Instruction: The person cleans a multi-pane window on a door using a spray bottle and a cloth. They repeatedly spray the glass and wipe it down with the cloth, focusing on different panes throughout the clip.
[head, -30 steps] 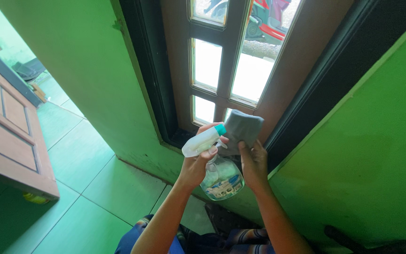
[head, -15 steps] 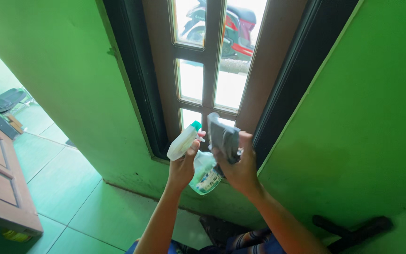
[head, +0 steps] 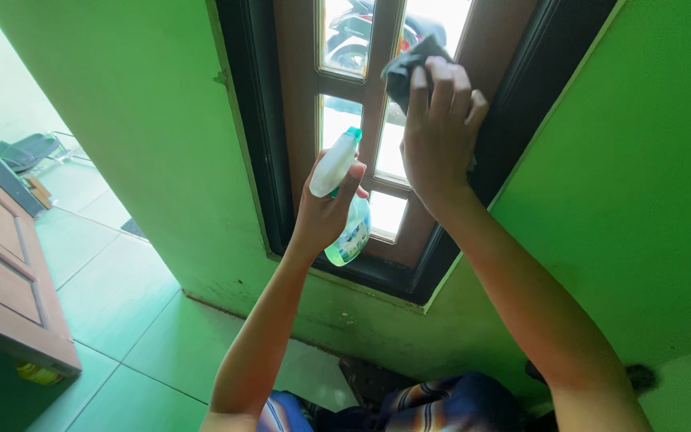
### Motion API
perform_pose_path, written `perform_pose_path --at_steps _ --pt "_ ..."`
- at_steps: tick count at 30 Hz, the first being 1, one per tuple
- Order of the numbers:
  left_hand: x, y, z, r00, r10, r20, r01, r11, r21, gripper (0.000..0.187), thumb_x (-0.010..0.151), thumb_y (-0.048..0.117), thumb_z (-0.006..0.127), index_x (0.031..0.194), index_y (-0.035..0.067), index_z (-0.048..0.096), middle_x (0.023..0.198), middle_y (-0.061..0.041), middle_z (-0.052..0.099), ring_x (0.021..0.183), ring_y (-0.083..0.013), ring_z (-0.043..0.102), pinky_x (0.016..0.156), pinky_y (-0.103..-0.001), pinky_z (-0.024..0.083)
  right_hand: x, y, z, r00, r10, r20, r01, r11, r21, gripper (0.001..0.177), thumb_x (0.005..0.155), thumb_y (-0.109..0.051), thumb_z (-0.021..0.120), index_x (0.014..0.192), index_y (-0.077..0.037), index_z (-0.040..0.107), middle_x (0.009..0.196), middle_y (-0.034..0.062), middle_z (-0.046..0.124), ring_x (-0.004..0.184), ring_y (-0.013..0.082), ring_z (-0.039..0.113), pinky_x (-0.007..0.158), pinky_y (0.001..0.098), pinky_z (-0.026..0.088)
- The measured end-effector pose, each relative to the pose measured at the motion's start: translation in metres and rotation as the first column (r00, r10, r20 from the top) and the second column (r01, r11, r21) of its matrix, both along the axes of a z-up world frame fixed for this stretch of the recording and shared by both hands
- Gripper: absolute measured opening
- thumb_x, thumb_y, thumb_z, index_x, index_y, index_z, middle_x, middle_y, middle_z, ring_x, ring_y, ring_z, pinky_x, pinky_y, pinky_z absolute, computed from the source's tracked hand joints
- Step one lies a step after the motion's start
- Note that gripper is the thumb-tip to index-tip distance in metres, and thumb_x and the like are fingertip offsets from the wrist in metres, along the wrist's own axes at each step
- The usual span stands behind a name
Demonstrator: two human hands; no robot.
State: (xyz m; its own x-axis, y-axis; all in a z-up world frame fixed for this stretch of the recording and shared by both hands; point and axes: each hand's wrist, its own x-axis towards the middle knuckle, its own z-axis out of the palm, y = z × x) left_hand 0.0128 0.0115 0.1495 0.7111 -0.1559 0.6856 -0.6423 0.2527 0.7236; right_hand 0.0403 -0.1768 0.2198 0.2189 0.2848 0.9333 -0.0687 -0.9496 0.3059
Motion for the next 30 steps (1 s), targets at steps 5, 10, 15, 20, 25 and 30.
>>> perform_pose_path --at_steps 5,10,15,20,25,30 --pt "-0.014 0.011 0.022 0.999 0.032 0.026 -0.032 0.999 0.022 0.048 0.105 0.042 0.061 0.128 0.001 0.057 0.101 -0.008 0.066 0.079 -0.0142 0.073 0.071 -0.030 0.060 0.027 0.008 0.036 0.998 -0.062 0.029 0.058 0.992 0.109 0.072 0.097 -0.024 0.075 0.151 0.005 0.038 0.151 0.0252 0.039 0.141 0.0409 0.039 0.108 0.0580 0.035" --pt "-0.013 0.019 0.022 0.999 0.044 -0.029 -0.045 0.999 -0.017 0.053 0.103 0.046 0.060 0.129 0.000 0.058 0.103 -0.010 0.071 0.076 -0.0154 0.073 0.068 -0.031 0.059 0.018 0.019 0.035 0.997 -0.076 -0.032 0.077 0.997 0.020 0.074 0.104 -0.040 0.067 0.152 0.007 0.036 0.150 0.0291 0.041 0.137 0.0435 0.041 0.105 0.0603 0.035" --pt "-0.013 0.024 0.006 0.998 0.040 -0.047 -0.041 0.999 -0.019 0.057 0.102 0.049 0.059 0.131 0.000 0.058 0.105 -0.011 0.074 0.078 -0.0161 0.075 0.070 -0.032 0.061 0.004 0.006 -0.036 0.942 -0.294 -0.161 0.260 0.944 -0.201 0.053 0.102 -0.029 0.069 0.146 -0.002 0.058 0.147 0.0181 0.047 0.130 0.0310 0.046 0.105 0.0520 0.038" --pt "-0.018 0.023 0.016 0.998 0.050 -0.049 -0.051 0.998 -0.028 0.055 0.103 0.047 0.060 0.130 -0.001 0.060 0.106 -0.013 0.073 0.076 -0.0167 0.074 0.066 -0.032 0.060 0.009 -0.001 -0.052 0.943 -0.318 -0.096 0.275 0.910 -0.310 0.035 0.105 -0.027 0.067 0.131 -0.003 0.067 0.147 0.0151 0.050 0.132 0.0293 0.045 0.106 0.0493 0.036" --pt "-0.014 0.008 0.038 1.000 0.031 0.000 -0.031 0.997 -0.065 0.053 0.103 0.047 0.058 0.130 0.001 0.060 0.110 -0.012 0.073 0.071 -0.0151 0.075 0.062 -0.031 0.061 0.039 -0.005 0.040 0.937 -0.348 0.037 0.346 0.904 -0.251 0.038 0.101 -0.036 0.061 0.122 -0.006 0.067 0.146 0.0181 0.050 0.139 0.0320 0.044 0.109 0.0508 0.034" --pt "0.007 -0.004 0.065 0.998 0.035 0.057 -0.033 0.999 -0.028 0.046 0.104 0.044 0.059 0.124 0.002 0.062 0.100 -0.011 0.075 0.067 -0.0148 0.076 0.057 -0.031 0.061 0.042 -0.005 0.095 0.987 -0.133 -0.094 0.122 0.986 -0.111 0.045 0.111 -0.030 0.059 0.141 0.003 0.056 0.143 0.0237 0.047 0.140 0.0375 0.042 0.113 0.0590 0.033"
